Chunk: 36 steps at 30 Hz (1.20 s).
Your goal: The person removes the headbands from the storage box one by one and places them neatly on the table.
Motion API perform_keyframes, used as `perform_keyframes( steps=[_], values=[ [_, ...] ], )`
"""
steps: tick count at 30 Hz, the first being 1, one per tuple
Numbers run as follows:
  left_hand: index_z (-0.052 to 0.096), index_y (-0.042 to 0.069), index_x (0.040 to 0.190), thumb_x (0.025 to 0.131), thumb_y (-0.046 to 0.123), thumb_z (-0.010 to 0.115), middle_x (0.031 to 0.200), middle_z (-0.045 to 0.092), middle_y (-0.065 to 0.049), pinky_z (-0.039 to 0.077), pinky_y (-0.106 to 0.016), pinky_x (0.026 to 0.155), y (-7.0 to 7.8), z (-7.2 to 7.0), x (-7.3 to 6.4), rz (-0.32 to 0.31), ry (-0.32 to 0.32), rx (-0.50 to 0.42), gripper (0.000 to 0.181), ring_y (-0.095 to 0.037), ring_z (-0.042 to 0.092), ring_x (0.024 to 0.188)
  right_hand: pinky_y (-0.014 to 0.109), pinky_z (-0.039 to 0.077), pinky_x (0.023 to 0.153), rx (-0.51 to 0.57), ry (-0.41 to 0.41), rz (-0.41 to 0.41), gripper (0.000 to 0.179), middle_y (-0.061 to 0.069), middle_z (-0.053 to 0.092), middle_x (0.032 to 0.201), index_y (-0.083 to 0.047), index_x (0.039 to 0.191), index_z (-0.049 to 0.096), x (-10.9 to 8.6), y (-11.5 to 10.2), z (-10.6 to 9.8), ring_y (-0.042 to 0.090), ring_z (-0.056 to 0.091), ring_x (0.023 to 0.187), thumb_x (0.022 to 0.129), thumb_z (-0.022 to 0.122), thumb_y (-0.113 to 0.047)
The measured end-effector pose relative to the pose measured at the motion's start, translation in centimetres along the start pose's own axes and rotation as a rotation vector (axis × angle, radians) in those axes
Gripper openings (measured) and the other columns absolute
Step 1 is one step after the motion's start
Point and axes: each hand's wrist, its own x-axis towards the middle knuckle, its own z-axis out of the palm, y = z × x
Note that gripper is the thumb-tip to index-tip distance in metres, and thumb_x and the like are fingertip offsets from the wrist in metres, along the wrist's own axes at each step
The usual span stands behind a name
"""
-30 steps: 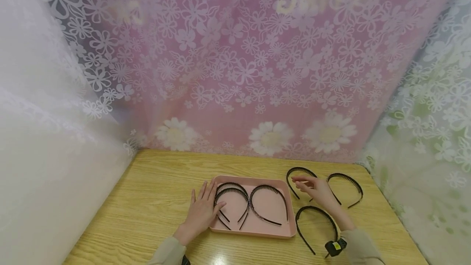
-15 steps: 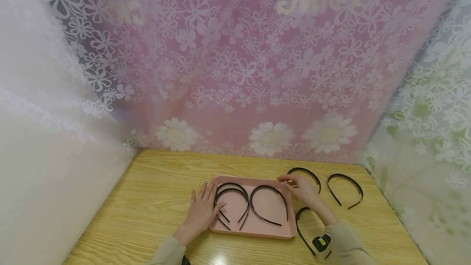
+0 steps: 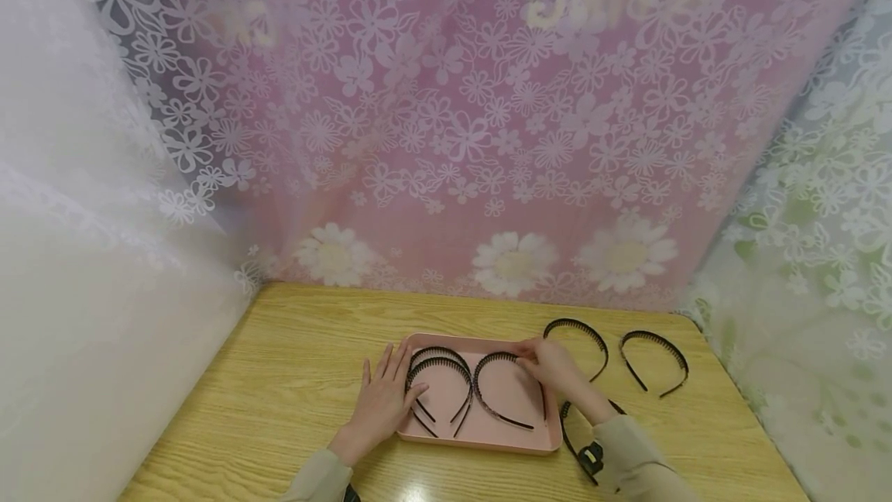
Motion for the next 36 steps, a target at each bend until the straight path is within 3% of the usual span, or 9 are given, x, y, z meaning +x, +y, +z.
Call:
perform_keyframes(
  steps=[9, 16, 23, 30, 36],
  values=[
    [0.033, 0.0, 0.157, 0.103, 0.051, 0.051, 0.165, 0.029, -0.016, 0.018, -0.075, 0.112, -0.6, 0.8, 0.0, 0.003, 0.015, 0.022, 0.076, -0.042, 0.025, 0.15, 0.052, 0.055, 0.089, -0.065, -0.027, -0.016, 0.026, 0.015, 0.074, 0.11, -0.003, 0.118, 0.074, 0.6, -0.4, 0.9, 0.035, 0.069, 0.101, 0.093, 0.073, -0.008],
    [0.033, -0.002, 0.157, 0.103, 0.046, 0.053, 0.163, 0.03, -0.019, 0.017, -0.076, 0.111, 0.0, 0.1, -0.1, 0.002, -0.002, -0.008, 0.075, -0.044, 0.026, 0.149, 0.047, 0.058, 0.082, -0.034, -0.042, -0.007, 0.022, 0.01, 0.074, 0.106, -0.006, 0.113, 0.075, 0.8, -0.5, 1.1, 0.029, 0.07, 0.094, 0.091, 0.073, -0.001],
    [0.033, 0.0, 0.157, 0.104, 0.046, 0.052, 0.165, 0.028, -0.017, 0.018, -0.074, 0.114, 0.3, -0.2, 0.1, -0.024, -0.04, 0.026, 0.073, -0.041, 0.024, 0.151, 0.05, 0.056, 0.086, -0.137, -0.062, -0.042, 0.028, 0.012, 0.073, 0.11, -0.005, 0.115, 0.074, 1.0, 0.0, 1.9, 0.033, 0.068, 0.102, 0.087, 0.077, 0.001],
    [0.032, -0.001, 0.157, 0.104, 0.044, 0.053, 0.165, 0.028, -0.017, 0.017, -0.074, 0.113, 0.1, 0.0, 0.1, -0.019, -0.032, 0.027, 0.073, -0.042, 0.024, 0.151, 0.048, 0.057, 0.078, -0.143, -0.044, -0.09, 0.029, 0.011, 0.073, 0.102, -0.004, 0.104, 0.076, 0.7, -0.1, 1.8, 0.031, 0.067, 0.09, 0.08, 0.077, 0.013],
    [0.033, 0.0, 0.157, 0.104, 0.046, 0.052, 0.165, 0.027, -0.016, 0.019, -0.074, 0.113, 0.0, 0.1, 0.1, -0.02, -0.036, 0.048, 0.073, -0.041, 0.024, 0.151, 0.045, 0.057, 0.074, -0.101, -0.013, -0.115, 0.021, 0.01, 0.072, 0.096, -0.004, 0.104, 0.076, 0.6, 0.1, 1.3, 0.028, 0.068, 0.085, 0.086, 0.074, 0.007]
  ],
)
